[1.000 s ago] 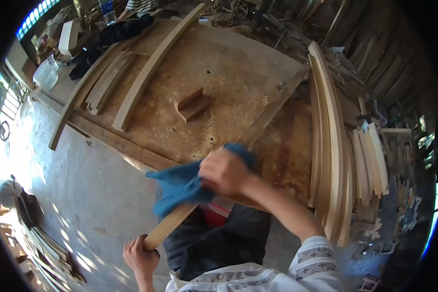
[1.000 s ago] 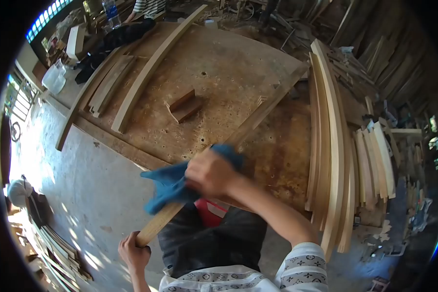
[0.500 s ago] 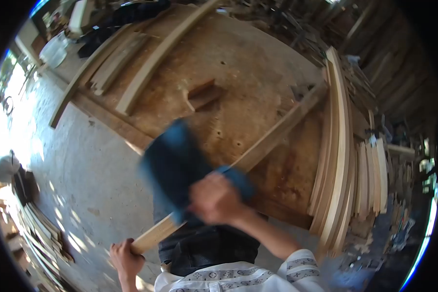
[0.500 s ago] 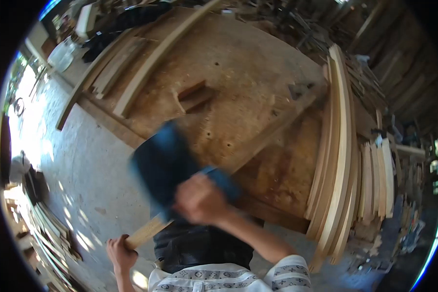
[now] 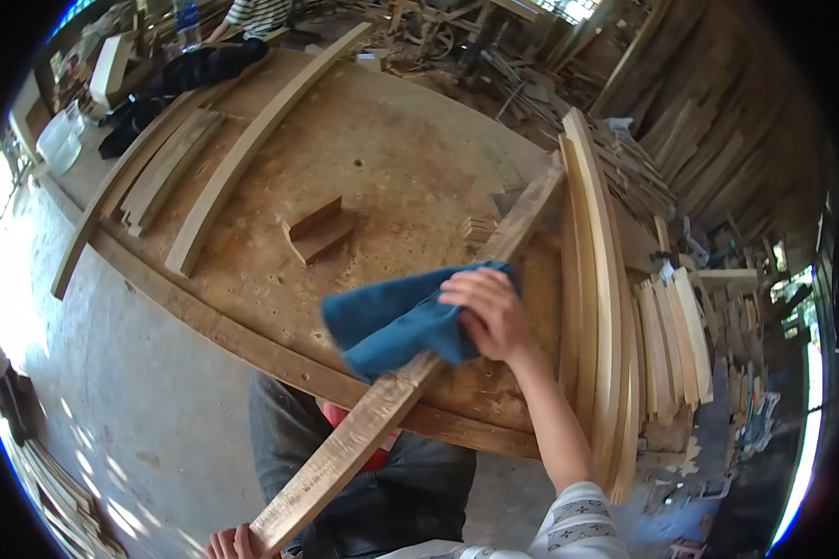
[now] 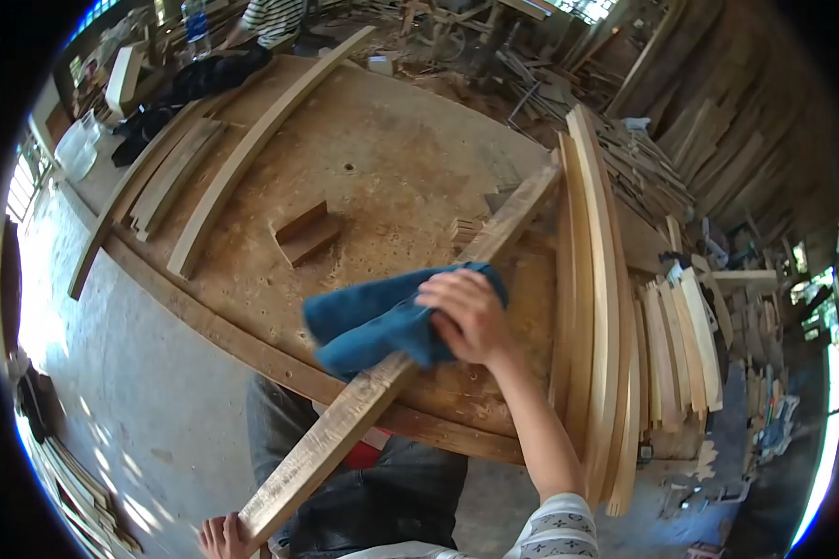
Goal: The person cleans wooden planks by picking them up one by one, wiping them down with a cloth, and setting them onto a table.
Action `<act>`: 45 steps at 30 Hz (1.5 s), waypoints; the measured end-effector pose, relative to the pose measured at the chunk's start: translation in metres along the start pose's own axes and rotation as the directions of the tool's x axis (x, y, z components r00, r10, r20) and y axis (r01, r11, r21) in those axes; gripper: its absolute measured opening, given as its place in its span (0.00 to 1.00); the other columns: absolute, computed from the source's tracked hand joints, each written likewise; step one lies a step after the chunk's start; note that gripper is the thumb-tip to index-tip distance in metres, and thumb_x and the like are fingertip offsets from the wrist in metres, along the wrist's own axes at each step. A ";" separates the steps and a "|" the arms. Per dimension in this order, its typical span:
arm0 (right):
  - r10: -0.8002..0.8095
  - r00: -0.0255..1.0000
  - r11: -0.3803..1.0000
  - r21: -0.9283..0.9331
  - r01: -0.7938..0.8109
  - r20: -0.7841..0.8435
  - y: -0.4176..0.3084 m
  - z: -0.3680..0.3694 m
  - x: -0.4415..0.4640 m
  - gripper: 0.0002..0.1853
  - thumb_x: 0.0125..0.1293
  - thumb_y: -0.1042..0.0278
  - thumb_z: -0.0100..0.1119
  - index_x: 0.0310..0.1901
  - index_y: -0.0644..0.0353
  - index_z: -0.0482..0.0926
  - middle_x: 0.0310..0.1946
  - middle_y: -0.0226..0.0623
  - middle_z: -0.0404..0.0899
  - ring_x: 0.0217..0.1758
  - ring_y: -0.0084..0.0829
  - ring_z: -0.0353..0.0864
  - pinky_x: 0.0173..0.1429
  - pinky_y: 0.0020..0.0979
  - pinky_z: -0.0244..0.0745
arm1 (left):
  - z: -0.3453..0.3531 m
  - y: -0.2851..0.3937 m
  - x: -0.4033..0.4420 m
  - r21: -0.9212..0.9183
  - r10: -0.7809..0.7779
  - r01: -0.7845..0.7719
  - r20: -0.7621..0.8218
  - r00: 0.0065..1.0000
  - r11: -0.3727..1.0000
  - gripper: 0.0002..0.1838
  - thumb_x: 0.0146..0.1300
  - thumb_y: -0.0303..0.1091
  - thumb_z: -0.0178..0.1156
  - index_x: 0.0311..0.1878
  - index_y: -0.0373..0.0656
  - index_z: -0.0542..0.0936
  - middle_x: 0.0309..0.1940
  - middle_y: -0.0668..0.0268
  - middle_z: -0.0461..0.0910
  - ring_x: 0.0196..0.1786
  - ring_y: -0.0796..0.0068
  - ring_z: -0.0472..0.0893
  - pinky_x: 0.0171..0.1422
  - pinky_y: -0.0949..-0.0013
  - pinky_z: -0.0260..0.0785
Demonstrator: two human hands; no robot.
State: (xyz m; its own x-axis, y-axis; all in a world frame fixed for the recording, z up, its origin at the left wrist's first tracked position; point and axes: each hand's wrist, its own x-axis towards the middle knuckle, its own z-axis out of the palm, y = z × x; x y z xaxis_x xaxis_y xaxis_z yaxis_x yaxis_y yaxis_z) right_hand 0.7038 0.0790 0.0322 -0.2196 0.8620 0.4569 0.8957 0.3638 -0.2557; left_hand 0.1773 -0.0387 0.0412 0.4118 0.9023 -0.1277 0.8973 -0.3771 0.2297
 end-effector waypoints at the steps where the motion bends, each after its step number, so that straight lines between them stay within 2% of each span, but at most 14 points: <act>1: 0.072 0.996 0.997 0.015 -0.071 -0.049 0.003 -0.003 0.003 0.12 0.63 0.65 0.57 0.48 0.52 0.84 0.55 0.33 0.83 0.61 0.39 0.78 0.69 0.45 0.64 | 0.003 -0.008 0.002 -0.113 -0.006 0.015 0.083 0.997 0.993 0.36 0.51 0.42 0.69 0.64 0.41 0.72 0.48 0.50 0.75 0.52 0.44 0.74 0.53 0.44 0.66; 3: 0.146 0.986 0.987 -0.061 -0.151 -0.077 -0.003 0.006 0.003 0.14 0.60 0.68 0.58 0.48 0.51 0.84 0.54 0.32 0.83 0.62 0.39 0.77 0.70 0.45 0.62 | 0.012 -0.015 0.011 -0.296 -0.012 0.060 0.163 0.987 0.953 0.36 0.46 0.40 0.73 0.61 0.43 0.74 0.44 0.46 0.78 0.47 0.39 0.77 0.50 0.46 0.71; 5: 0.151 0.987 0.977 -0.143 -0.156 -0.047 -0.031 0.015 0.002 0.16 0.53 0.70 0.62 0.46 0.49 0.84 0.51 0.29 0.82 0.65 0.40 0.74 0.69 0.48 0.61 | -0.006 0.001 0.029 -0.233 -0.102 0.222 0.437 0.894 0.947 0.31 0.45 0.41 0.74 0.55 0.44 0.78 0.36 0.49 0.83 0.40 0.40 0.82 0.44 0.47 0.76; 7: 0.089 0.996 0.995 -0.039 -0.089 0.013 -0.069 0.027 0.000 0.16 0.49 0.69 0.63 0.43 0.49 0.84 0.48 0.31 0.81 0.62 0.40 0.75 0.70 0.50 0.61 | 0.005 -0.002 0.031 -0.244 -0.025 0.097 0.285 0.958 0.965 0.27 0.44 0.41 0.73 0.50 0.46 0.81 0.31 0.52 0.85 0.35 0.43 0.84 0.40 0.48 0.78; 10: -0.014 0.993 0.993 0.120 0.000 0.120 -0.138 0.058 -0.008 0.22 0.61 0.57 0.61 0.58 0.50 0.75 0.57 0.36 0.74 0.67 0.42 0.70 0.74 0.51 0.56 | 0.009 -0.007 0.037 -0.128 -0.087 0.083 -0.022 0.996 0.988 0.23 0.44 0.37 0.72 0.47 0.48 0.82 0.31 0.53 0.84 0.32 0.46 0.83 0.38 0.49 0.77; 14: -0.162 0.982 0.972 0.188 0.141 0.102 -0.152 0.080 0.004 0.22 0.64 0.52 0.60 0.57 0.52 0.76 0.55 0.39 0.75 0.66 0.43 0.69 0.74 0.49 0.57 | 0.012 -0.062 0.025 -0.101 0.016 -0.029 -0.126 0.992 0.995 0.24 0.44 0.38 0.73 0.47 0.48 0.82 0.31 0.52 0.83 0.33 0.46 0.83 0.37 0.49 0.77; 16: -0.147 0.983 0.983 0.124 0.133 0.109 -0.128 0.080 0.013 0.19 0.62 0.54 0.63 0.51 0.52 0.78 0.50 0.38 0.77 0.61 0.42 0.72 0.72 0.49 0.59 | 0.011 -0.086 0.010 -0.093 -0.109 0.119 0.103 0.989 0.989 0.27 0.42 0.39 0.74 0.50 0.47 0.82 0.32 0.51 0.84 0.35 0.47 0.84 0.39 0.48 0.78; 18: -0.088 0.996 0.996 0.014 0.087 0.031 -0.085 0.065 0.027 0.14 0.55 0.60 0.66 0.43 0.50 0.81 0.44 0.32 0.80 0.55 0.37 0.77 0.69 0.49 0.63 | 0.018 -0.109 -0.005 -0.076 -0.128 0.135 0.085 0.988 0.988 0.31 0.40 0.40 0.75 0.52 0.46 0.82 0.32 0.50 0.84 0.34 0.47 0.84 0.40 0.49 0.79; 20: -0.043 0.996 0.995 -0.098 0.036 -0.075 -0.027 0.049 0.034 0.08 0.61 0.59 0.61 0.40 0.50 0.80 0.41 0.34 0.81 0.53 0.40 0.78 0.66 0.49 0.64 | 0.020 -0.124 -0.012 -0.142 -0.142 0.150 0.069 0.987 0.978 0.31 0.39 0.41 0.75 0.52 0.45 0.83 0.32 0.50 0.84 0.33 0.46 0.84 0.39 0.48 0.78; 24: -0.021 0.988 0.980 -0.197 -0.010 -0.155 0.077 0.008 0.044 0.14 0.68 0.53 0.55 0.36 0.56 0.82 0.38 0.36 0.83 0.50 0.39 0.79 0.63 0.44 0.65 | 0.024 -0.127 -0.003 -0.101 -0.220 0.238 0.163 0.962 0.966 0.31 0.37 0.40 0.75 0.51 0.45 0.83 0.35 0.50 0.85 0.38 0.46 0.84 0.42 0.48 0.78; 36: 0.304 0.887 0.894 -0.217 -0.392 -0.348 0.198 -0.009 0.042 0.14 0.69 0.58 0.56 0.33 0.58 0.84 0.37 0.38 0.84 0.49 0.41 0.80 0.58 0.42 0.68 | 0.005 -0.129 0.009 -0.115 -0.197 0.215 0.154 0.968 0.970 0.32 0.33 0.39 0.74 0.50 0.45 0.84 0.35 0.49 0.85 0.38 0.45 0.84 0.44 0.48 0.78; 37: 0.386 0.876 0.851 -0.255 -0.459 -0.290 0.190 -0.008 0.040 0.12 0.68 0.59 0.56 0.33 0.58 0.82 0.36 0.37 0.82 0.50 0.41 0.79 0.61 0.44 0.66 | 0.004 -0.129 0.009 -0.103 -0.202 0.220 0.158 0.967 0.970 0.32 0.33 0.38 0.74 0.50 0.44 0.84 0.34 0.49 0.85 0.38 0.45 0.84 0.44 0.48 0.78; 39: 0.285 0.859 0.871 -0.259 -0.417 -0.425 0.172 0.012 0.031 0.11 0.67 0.60 0.57 0.35 0.57 0.80 0.38 0.36 0.81 0.52 0.42 0.78 0.63 0.46 0.64 | 0.006 -0.135 0.012 -0.067 -0.184 0.195 0.145 0.972 0.979 0.32 0.33 0.38 0.73 0.49 0.44 0.84 0.34 0.48 0.84 0.38 0.44 0.84 0.44 0.47 0.78; 45: 0.246 0.958 0.953 -0.143 -0.267 -0.145 -0.019 0.050 0.035 0.06 0.55 0.69 0.61 0.34 0.57 0.76 0.38 0.43 0.78 0.48 0.47 0.74 0.55 0.50 0.63 | -0.001 -0.116 0.022 -0.023 -0.223 0.234 0.223 0.949 0.972 0.31 0.33 0.37 0.71 0.49 0.43 0.84 0.34 0.47 0.84 0.38 0.42 0.83 0.44 0.46 0.78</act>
State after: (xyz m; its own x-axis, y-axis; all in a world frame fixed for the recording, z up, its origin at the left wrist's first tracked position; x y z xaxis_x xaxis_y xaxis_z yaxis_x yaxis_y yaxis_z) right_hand 0.6603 0.1198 0.0105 0.0663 0.8642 0.4987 0.9675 0.0665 -0.2439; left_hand 0.0822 0.0248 0.0131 0.2260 0.8936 -0.3878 0.9648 -0.1503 0.2160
